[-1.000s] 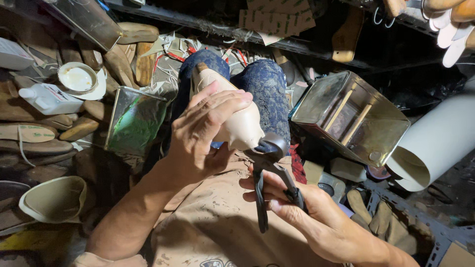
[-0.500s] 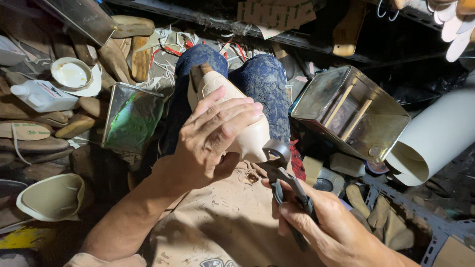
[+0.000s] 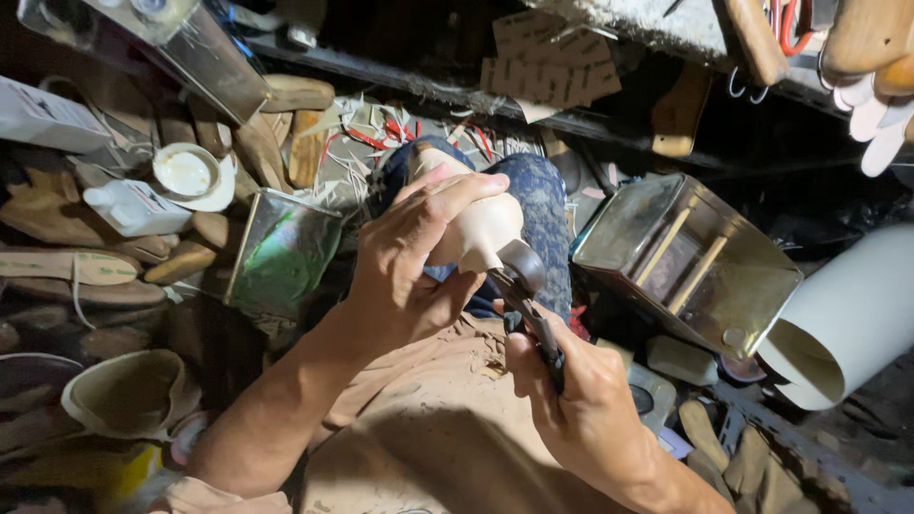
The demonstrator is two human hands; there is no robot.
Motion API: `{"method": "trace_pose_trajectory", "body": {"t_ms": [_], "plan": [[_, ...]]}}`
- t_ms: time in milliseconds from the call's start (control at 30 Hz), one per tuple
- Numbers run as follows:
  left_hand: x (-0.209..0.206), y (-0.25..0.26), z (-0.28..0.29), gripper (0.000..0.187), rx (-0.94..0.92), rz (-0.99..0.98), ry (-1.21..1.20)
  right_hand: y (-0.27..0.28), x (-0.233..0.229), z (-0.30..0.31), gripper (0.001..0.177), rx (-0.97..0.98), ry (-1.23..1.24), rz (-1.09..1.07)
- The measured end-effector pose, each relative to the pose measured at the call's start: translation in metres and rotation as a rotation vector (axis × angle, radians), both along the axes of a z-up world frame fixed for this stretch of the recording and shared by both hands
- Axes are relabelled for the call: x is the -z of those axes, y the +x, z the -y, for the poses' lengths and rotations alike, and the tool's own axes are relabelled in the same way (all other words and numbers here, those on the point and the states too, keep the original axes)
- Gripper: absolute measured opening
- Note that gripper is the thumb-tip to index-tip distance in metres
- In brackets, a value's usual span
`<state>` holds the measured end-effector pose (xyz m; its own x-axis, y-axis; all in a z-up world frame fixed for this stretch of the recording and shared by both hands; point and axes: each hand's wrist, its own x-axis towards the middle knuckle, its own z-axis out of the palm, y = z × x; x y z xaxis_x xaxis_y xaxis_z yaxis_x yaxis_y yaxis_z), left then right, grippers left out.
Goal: The person holds a beige slip-on shoe with a wooden shoe tree inside and uses pliers to pull and adjust the shoe's upper material. They repeatedly use a hammer to tap the shoe's heel and sole areas while rotating the shoe to work on different sides.
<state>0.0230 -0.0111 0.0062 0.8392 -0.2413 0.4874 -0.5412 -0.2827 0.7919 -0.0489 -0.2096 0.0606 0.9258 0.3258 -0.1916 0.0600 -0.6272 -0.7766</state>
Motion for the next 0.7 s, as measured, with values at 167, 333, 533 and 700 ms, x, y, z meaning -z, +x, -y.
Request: {"method": "trace_pose_trajectory", "body": {"t_ms": [167, 333, 533, 700], "plan": [[-0.003, 0.009, -0.002, 0.048, -0.021, -0.016, -0.062, 0.014, 0.007, -0.011, 0.022, -0.002, 0.020, 0.157], [-0.006, 0.015, -0.003, 0.041, -0.037, -0.028, -0.074, 0.021, 0.016, -0.015, 0.022, 0.014, 0.069, 0.189], [-0.006, 0.014, -0.002, 0.040, -0.045, -0.029, -0.088, 0.024, 0.020, -0.017, 0.015, 0.008, 0.074, 0.241], [0.001, 0.000, -0.006, 0.041, -0.029, -0.053, -0.106, 0.009, 0.017, -0.012, 0.024, -0.030, 0.114, 0.207]]}}
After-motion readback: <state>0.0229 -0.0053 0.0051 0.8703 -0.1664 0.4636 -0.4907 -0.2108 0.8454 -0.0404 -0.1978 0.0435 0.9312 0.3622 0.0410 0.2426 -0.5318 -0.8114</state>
